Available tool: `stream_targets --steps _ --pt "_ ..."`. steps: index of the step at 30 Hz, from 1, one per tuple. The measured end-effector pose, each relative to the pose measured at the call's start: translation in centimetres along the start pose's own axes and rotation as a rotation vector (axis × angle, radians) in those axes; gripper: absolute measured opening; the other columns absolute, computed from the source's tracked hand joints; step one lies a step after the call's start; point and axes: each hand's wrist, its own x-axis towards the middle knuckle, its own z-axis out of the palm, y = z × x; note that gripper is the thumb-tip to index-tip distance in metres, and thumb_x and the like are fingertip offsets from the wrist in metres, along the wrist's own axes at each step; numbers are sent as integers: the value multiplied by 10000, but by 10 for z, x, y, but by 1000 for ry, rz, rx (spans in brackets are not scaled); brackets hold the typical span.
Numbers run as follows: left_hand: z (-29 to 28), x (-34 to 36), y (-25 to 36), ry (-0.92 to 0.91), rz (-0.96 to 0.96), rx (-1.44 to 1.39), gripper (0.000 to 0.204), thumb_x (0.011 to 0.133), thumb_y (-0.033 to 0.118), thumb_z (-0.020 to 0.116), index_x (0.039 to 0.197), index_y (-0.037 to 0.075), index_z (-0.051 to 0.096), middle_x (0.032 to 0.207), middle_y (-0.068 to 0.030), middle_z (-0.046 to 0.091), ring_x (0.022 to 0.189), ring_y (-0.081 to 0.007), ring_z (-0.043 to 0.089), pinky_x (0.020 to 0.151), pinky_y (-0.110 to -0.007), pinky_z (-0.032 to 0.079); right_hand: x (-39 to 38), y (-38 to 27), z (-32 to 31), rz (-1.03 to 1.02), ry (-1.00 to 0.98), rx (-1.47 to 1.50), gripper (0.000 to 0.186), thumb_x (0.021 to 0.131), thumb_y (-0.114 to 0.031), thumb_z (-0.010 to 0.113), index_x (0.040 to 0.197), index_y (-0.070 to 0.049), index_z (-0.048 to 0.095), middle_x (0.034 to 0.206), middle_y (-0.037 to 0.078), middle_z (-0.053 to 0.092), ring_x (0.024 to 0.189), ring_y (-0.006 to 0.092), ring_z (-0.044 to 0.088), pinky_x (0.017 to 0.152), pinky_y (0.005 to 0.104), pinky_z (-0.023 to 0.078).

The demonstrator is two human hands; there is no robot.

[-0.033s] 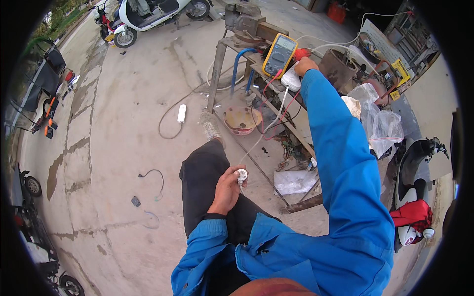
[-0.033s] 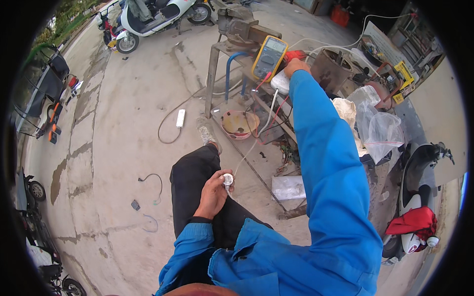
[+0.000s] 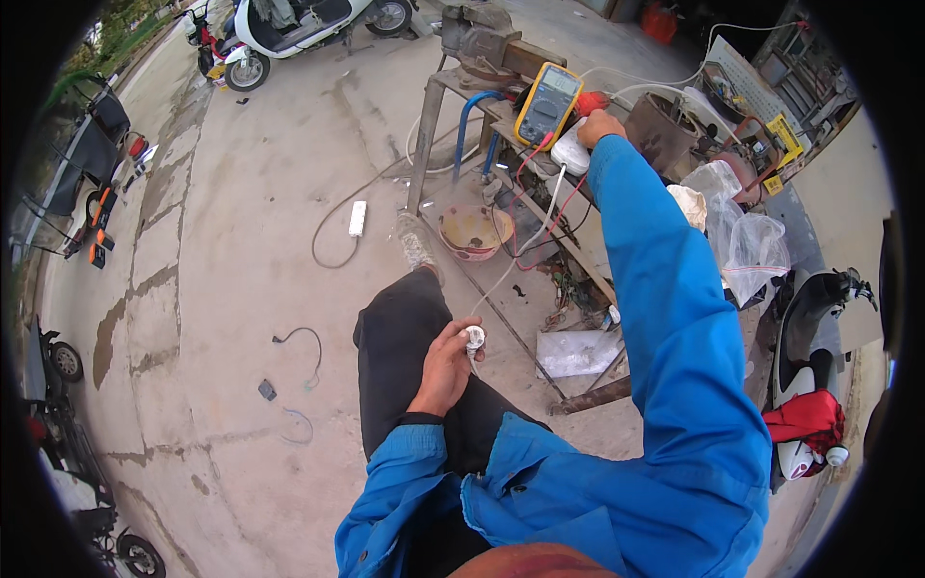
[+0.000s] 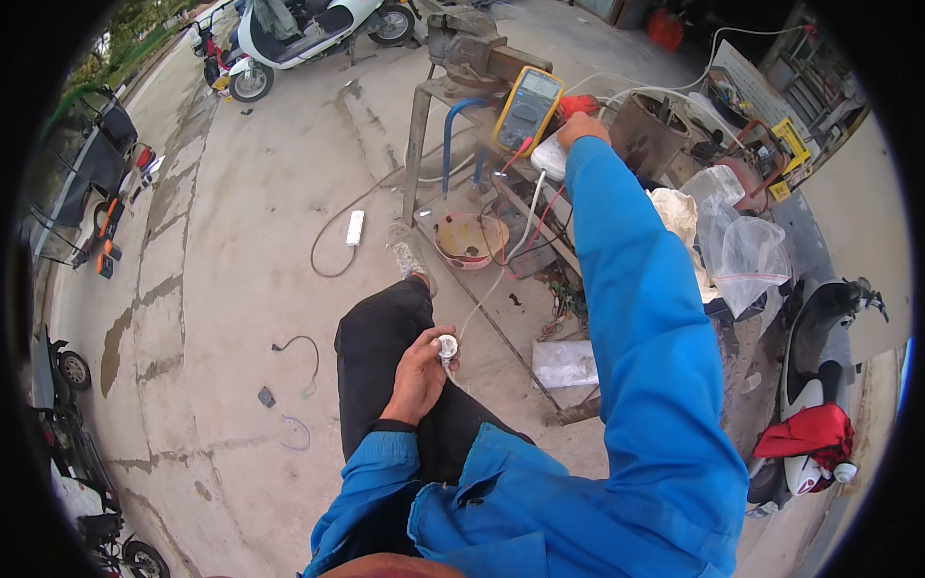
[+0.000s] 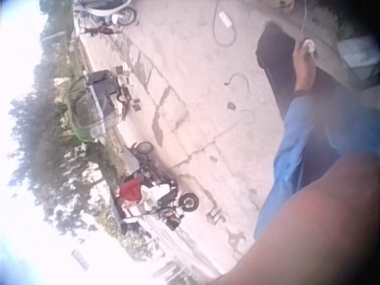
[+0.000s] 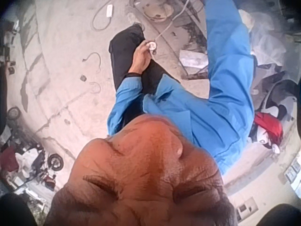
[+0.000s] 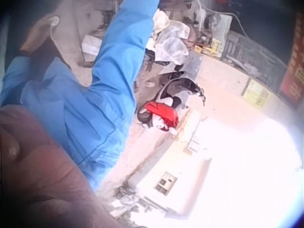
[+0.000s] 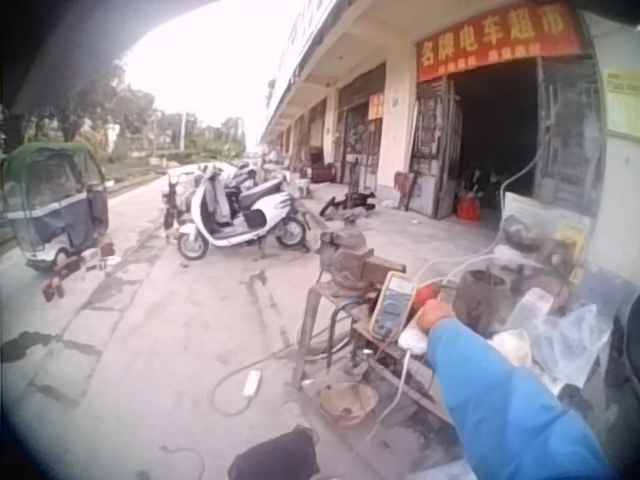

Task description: The person uses a multimeter to test a small white electrical component and a power strip. They repeatedly connect the multimeter probes to the component and the power strip, checking readings on the multimeter display.

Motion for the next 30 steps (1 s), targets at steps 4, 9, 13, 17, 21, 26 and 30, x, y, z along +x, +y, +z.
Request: stream_targets --steps 4,9,13,17,21,26,30 --pt "0 -1 -3 -23 55 12 389 1099 190 563 1409 -42 601 1157 -115 675 1024 -169 622 855 -325 509 -17 15 1 -41 152 -48 394 943 -220 682 1276 -27 767 1337 254 724 1270 415 692 1086 491 550" --pt "-7 1 -6 -39 160 -49 412 1134 260 553 1412 -42 593 1165 -117 669 1044 -179 605 858 -331 503 -39 30 -34 -75 193 7 486 912 -338 662 1237 8 767 1231 323 732 1235 482 676 1068 509 538" --pt "-7 -3 -1 -44 232 -142 413 1151 314 536 1389 -20 590 1156 -121 666 994 -196 604 839 -341 502 -141 22 -51 -399 593 470 365 955 -205 634 1235 7 731 1103 199 776 990 302 745 922 389 568" --pt "-10 -10 5 -29 225 -202 399 1158 335 522 1369 4 590 1119 -108 659 933 -202 599 802 -338 493 -287 10 -32 -487 217 1163 208 985 -4 617 1174 4 702 987 1 648 826 62 518 742 228 443" --pt "-12 -8 6 -17 241 -197 398 1165 345 499 1350 8 600 1100 -92 650 932 -197 594 792 -338 483 -393 2 3 -480 -163 1311 88 1052 -29 678 1133 6 689 1042 8 625 862 80 522 772 233 433" --pt "-12 -6 6 19 293 -189 405 1129 329 522 1353 5 616 1184 -93 649 1017 -189 591 865 -336 470 -453 4 46 -482 -275 1341 95 1027 16 690 1122 7 681 1083 39 603 914 105 537 821 244 441" --pt "-11 -5 6 9 304 -218 430 1092 317 542 1371 -1 616 1235 -97 647 1078 -192 593 926 -328 457 -461 17 66 -447 -259 1291 118 1001 47 703 1110 4 685 1073 39 602 885 107 541 786 247 448"
